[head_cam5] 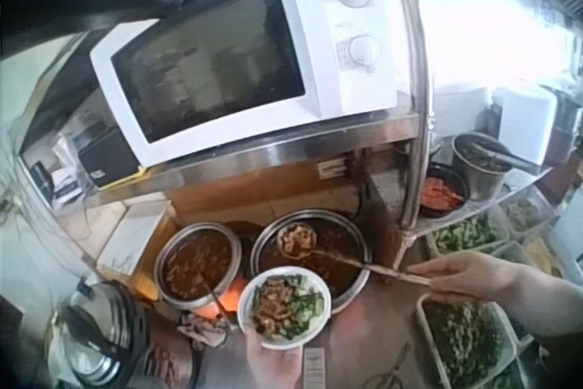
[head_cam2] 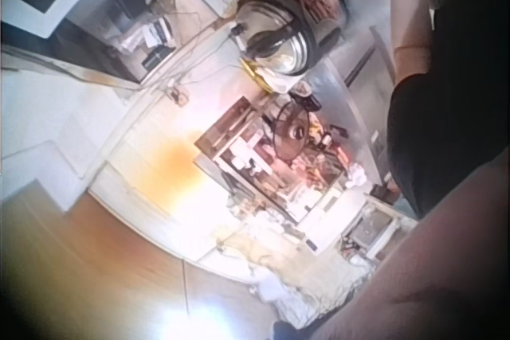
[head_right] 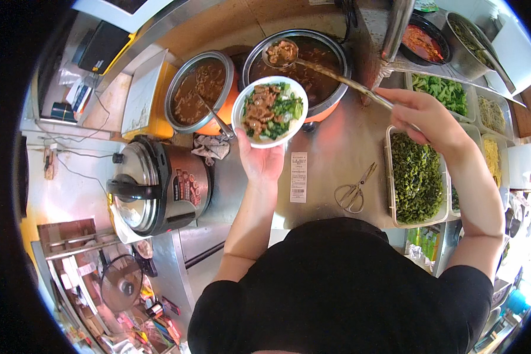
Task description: The person assembles two takeaway bowls in a commercial kitchen. They scoop rice into bowls, add shredded egg and chopped greens, ladle stew over the top, and use scissors to cut the meat. The person also fills several small plastic cups with water from a dispenser. The finished bowls are placed on a counter.
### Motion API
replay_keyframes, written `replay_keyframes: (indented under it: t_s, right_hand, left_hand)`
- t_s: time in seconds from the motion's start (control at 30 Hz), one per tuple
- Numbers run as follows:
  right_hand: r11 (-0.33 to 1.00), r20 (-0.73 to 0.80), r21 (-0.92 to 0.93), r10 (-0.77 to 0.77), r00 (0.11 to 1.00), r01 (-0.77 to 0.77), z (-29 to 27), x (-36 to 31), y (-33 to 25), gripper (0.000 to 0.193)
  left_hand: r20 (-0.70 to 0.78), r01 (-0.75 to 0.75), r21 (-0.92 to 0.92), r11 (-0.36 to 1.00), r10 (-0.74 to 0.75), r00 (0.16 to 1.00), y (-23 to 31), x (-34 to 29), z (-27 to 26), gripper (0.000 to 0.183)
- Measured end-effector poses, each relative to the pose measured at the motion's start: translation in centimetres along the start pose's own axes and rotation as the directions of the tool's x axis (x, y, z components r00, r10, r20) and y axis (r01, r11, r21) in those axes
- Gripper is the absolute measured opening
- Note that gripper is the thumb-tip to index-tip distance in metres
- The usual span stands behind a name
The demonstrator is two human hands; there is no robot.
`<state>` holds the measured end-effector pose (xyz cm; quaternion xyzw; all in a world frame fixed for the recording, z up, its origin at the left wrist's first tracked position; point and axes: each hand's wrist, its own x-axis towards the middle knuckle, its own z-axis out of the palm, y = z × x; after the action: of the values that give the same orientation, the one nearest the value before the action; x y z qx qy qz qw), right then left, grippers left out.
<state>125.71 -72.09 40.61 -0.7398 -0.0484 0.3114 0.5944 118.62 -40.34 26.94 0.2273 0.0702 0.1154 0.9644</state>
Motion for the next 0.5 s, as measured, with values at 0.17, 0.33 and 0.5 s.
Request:
replay_keyframes:
  t_s: [0.17, 0.33, 0.5]
  right_hand:
    - [0.993, 0.013, -0.114, 0.017, 1.000, -0.016, -0.3, -4.4, -0.8, 0.048]
    - [0.966, 0.008, -0.208, -0.156, 0.988, 0.154, 2.1, -4.2, 0.3, 0.048]
    - [0.848, -0.036, -0.490, -0.252, 0.967, 0.203, 2.8, -3.9, 0.9, 0.049]
  left_hand:
    - [0.050, -0.062, -0.081, 0.995, 0.066, 0.997, -0.3, 2.9, -0.1, 0.072]
    - [0.091, -0.006, -0.162, 0.987, 0.021, 0.996, -0.1, 3.4, 0.6, 0.073]
    - [0.106, 0.006, -0.164, 0.986, 0.012, 0.994, 0.1, 3.0, 0.7, 0.072]
